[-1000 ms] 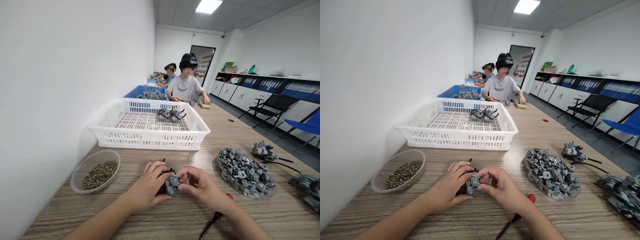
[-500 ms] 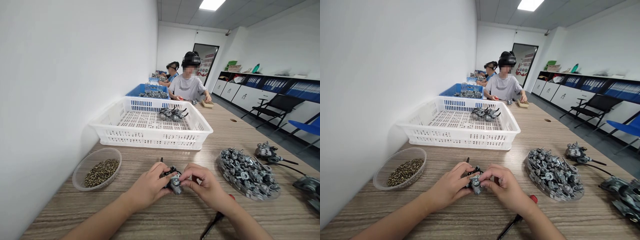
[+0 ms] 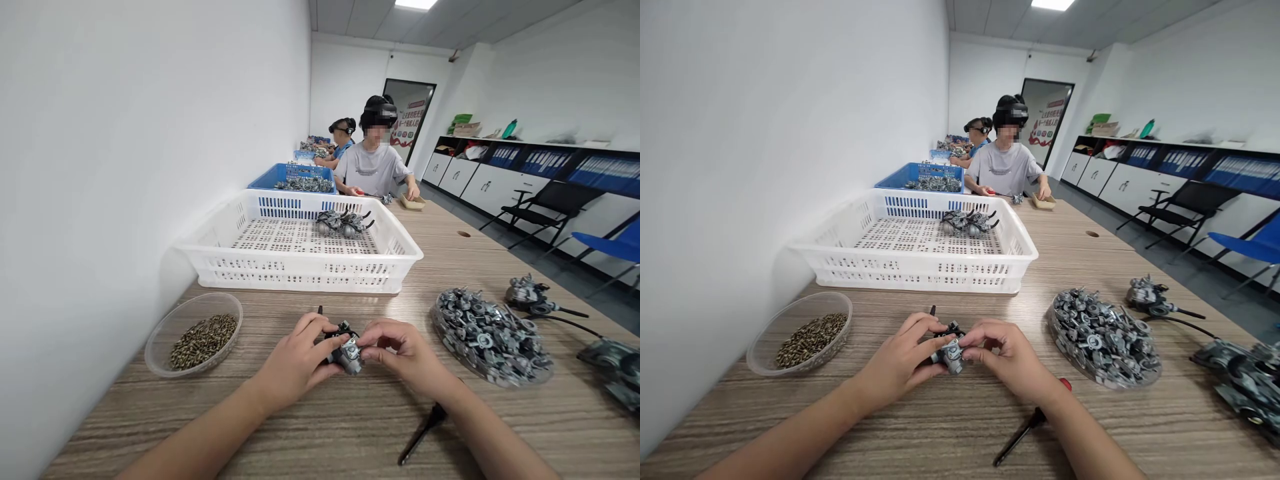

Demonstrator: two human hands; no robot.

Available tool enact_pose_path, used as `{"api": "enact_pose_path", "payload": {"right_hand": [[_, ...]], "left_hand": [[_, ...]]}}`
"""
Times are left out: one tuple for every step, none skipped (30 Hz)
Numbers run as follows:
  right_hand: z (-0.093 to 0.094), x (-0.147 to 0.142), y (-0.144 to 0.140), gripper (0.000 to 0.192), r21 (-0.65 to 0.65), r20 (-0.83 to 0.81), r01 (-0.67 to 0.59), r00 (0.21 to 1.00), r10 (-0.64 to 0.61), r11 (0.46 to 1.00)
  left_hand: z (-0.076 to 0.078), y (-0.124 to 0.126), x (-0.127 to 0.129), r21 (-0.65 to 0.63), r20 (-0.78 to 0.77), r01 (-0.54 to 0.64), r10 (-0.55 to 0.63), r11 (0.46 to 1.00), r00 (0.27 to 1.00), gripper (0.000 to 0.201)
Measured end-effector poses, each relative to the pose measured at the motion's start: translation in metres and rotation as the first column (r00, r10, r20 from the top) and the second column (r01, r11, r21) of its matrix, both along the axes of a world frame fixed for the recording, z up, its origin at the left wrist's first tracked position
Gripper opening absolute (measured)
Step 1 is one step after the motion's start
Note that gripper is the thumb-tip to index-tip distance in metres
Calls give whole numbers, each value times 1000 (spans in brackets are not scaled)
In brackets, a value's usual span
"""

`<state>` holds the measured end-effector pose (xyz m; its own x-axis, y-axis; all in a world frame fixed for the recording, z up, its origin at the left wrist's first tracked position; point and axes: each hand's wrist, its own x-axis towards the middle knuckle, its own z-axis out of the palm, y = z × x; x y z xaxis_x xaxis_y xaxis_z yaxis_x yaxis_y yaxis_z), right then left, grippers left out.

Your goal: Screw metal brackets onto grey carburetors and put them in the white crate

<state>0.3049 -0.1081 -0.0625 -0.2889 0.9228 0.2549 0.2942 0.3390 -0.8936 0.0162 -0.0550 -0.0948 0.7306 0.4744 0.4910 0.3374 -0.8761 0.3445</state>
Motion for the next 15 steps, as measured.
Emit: {"api": "enact_pose_path", "payload": {"right_hand": [[0, 1, 0, 29, -8, -5, -8, 1000, 8, 1000], [0, 3, 1, 27, -15, -10, -16, 1000, 16, 1000], [0, 4, 1, 27, -23, -15, -22, 1000, 22, 999], [-1, 5, 2, 27, -31, -22, -27, 999, 27, 999], [-1, 6, 3, 27, -37, -30, -30, 999, 29, 999], [-1, 7, 3, 28, -44, -40, -32, 999, 30, 999], [-2, 8, 4, 29, -53, -52, -33, 998, 31, 998], [-3, 8, 5, 31, -66, -64, -37, 997, 32, 997], [-4, 8, 5, 31, -83, -76, -42, 996, 36, 996], [-4, 9, 5, 32, -101, -90, -50, 995, 41, 994], [-5, 9, 5, 33, -120, -103, -60, 994, 47, 991], [-6, 9, 5, 33, -136, -115, -70, 992, 54, 988], [-6, 9, 5, 34, -147, -125, -77, 990, 59, 986], [-6, 9, 5, 34, -155, -133, -84, 989, 63, 984], [-7, 9, 4, 33, -159, -140, -89, 988, 67, 983]], "left_hand": [[0, 0, 0, 2, 6, 1, -1, 1000, 1000, 50], [0, 0, 0, 7, 13, 2, -2, 1000, 1000, 49], [1, 0, 1, 12, 16, 1, -1, 1000, 1000, 48], [1, 0, 1, 18, 18, 0, 0, 1000, 1000, 48], [1, 0, 1, 23, 17, -1, 0, 1000, 1000, 48], [1, 0, 1, 26, 14, 0, -1, 1000, 1000, 48], [0, 0, 1, 25, 10, 3, -3, 1000, 1000, 49], [0, 1, 1, 22, 9, 6, -6, 1000, 1000, 50], [0, 1, 0, 18, 9, 10, -10, 1000, 1000, 52], [-1, 2, 0, 14, 12, 14, -14, 1000, 1000, 53], [-1, 2, 0, 11, 16, 19, -19, 1000, 1000, 53], [-1, 3, 0, 10, 21, 23, -23, 1000, 1000, 53], [-2, 3, -1, 12, 25, 27, -27, 1000, 999, 52], [-2, 3, -1, 16, 28, 30, -30, 999, 999, 51], [-2, 3, -1, 22, 32, 33, -34, 999, 999, 49]]}}
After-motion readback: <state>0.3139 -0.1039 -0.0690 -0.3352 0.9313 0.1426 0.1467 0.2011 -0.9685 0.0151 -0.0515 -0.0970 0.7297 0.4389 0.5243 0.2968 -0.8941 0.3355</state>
